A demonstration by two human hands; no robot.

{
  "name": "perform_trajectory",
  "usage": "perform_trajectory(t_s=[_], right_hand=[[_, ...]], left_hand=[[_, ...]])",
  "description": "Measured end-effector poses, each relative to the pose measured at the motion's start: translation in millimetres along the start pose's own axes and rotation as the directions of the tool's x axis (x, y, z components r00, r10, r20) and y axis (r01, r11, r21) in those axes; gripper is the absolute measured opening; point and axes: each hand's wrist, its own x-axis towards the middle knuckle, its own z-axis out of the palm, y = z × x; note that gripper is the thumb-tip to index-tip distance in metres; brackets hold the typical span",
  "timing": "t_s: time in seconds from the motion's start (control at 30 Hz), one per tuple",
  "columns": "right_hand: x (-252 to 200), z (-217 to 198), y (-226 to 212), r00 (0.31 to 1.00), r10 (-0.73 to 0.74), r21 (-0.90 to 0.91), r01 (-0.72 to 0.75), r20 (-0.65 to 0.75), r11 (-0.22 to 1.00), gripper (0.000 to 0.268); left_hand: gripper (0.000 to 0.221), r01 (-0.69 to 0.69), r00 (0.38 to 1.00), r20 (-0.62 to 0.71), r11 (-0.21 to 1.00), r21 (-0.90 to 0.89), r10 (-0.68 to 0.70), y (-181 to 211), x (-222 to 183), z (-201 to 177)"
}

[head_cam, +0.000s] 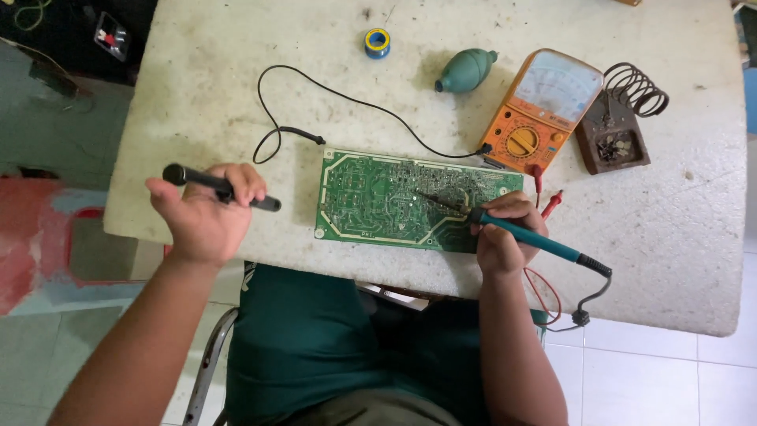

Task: Removing solder from a printed circuit board using a soldering iron and a manual desoldering pump.

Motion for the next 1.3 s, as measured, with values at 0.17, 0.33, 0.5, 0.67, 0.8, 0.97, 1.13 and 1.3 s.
perform_trajectory(t_s=[0.17,0.33,0.5,0.67,0.8,0.97,1.13,1.3], right_hand=[[2,-2,2,1.000,-0.001,-0.007,0.001,-0.003,1.000,0.020],[1,-2,1,1.000,0.004,-0.012,-0.004,-0.008,1.000,0.019],[3,-4,0,1.000,-0.001,-0.020,0.000,-0.020,1.000,0.020],[3,-4,1,1.000,-0.011,-0.023,0.011,-0.020,1.000,0.020],[3,5,-1,0.998,-0.057,-0.078,0.055,-0.021,0.995,0.019],[3,-2,1,1.000,-0.023,-0.040,0.022,-0.020,0.999,0.021],[1,-13,3,1.000,-0.001,-0.006,0.001,0.020,1.000,0.021],[1,8,-22,0.983,0.079,-0.036,-0.074,0.167,0.997,0.012]], left_hand=[[0.089,0.029,0.994,-0.102,0.999,0.015,-0.027,-19,-12,-9],[0.091,0.030,0.994,-0.109,0.997,0.074,-0.022,-22,-20,0],[0.042,-0.003,0.999,-0.051,0.999,0.034,0.005,-43,-17,-5],[0.017,-0.011,0.996,-0.084,0.998,-0.068,0.005,-41,-14,-21],[0.020,0.012,0.989,-0.148,0.997,-0.077,-0.023,-33,-15,-22],[0.011,0.059,0.950,-0.312,0.994,0.097,-0.026,-12,-16,-1],[0.003,0.128,0.953,-0.301,0.862,0.491,0.030,4,-39,-4],[0.019,0.132,0.845,-0.534,0.978,0.165,-0.024,22,-54,-11]])
